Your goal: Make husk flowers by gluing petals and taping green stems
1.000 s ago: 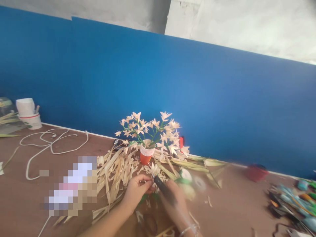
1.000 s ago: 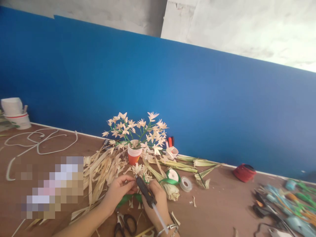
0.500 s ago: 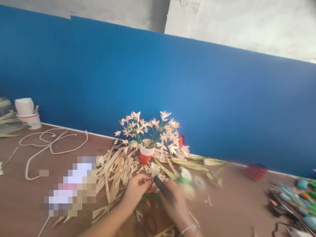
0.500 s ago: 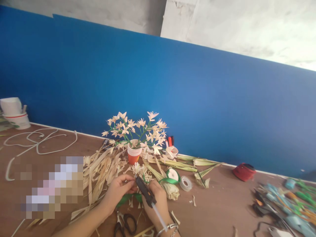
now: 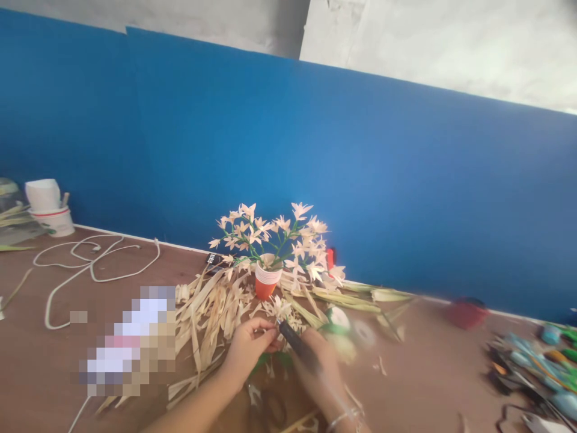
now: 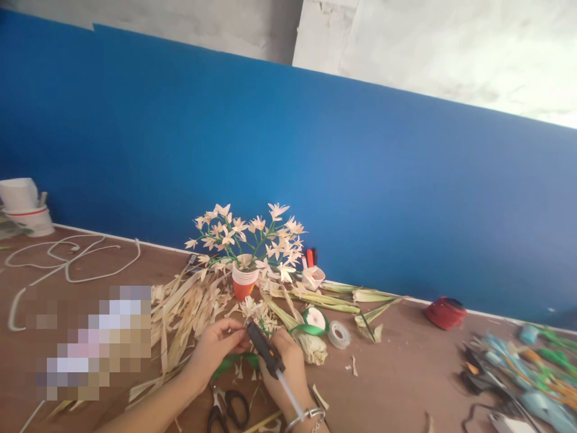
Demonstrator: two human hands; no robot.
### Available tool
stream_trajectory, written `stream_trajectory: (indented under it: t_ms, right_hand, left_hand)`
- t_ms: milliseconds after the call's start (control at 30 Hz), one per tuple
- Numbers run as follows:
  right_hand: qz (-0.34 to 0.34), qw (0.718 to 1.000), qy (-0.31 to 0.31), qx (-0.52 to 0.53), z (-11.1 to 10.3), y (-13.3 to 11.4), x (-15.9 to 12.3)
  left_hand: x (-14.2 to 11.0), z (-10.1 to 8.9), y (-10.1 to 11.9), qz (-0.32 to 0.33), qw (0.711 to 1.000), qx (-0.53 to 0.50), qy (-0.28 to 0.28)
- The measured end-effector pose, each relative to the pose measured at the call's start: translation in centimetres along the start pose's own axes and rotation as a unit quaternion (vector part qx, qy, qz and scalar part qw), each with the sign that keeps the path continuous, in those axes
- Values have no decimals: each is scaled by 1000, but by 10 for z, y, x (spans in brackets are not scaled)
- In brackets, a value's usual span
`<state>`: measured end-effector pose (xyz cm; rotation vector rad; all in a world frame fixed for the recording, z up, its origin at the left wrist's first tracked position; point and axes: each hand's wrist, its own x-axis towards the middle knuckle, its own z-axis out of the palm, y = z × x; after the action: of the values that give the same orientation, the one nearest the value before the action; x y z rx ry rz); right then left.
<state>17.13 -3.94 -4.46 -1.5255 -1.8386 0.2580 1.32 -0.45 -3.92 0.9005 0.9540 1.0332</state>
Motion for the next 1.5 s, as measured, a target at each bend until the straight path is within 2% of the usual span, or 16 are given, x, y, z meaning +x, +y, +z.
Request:
stream_trajectory:
  t_ms: [367, 767, 1000, 1167, 1400, 1500]
  right_hand:
    - [0, 1000, 14, 1, -1, 3, 0]
    - [-8, 1000, 14, -3, 1, 8, 1]
    - [-16, 1000, 24, -1, 0, 3, -1]
    - [-2, 1000, 12, -9, -1, 2, 0]
    - [-28, 999, 13, -18, 0, 3, -1]
    - [-19, 1000, 7, -21, 0, 3, 0]
  left_hand:
    - [-2, 2, 2, 0, 1000, 11, 9]
    - [0, -1, -2, 10, 1000, 12, -16]
    - [-2, 0, 1, 8, 1000, 16, -18]
    - [-2, 1, 0, 5, 1000, 10, -22]
    - [-1, 0, -1, 8, 1000, 7, -25]
    - [-1, 0, -1, 4, 1000, 6, -22]
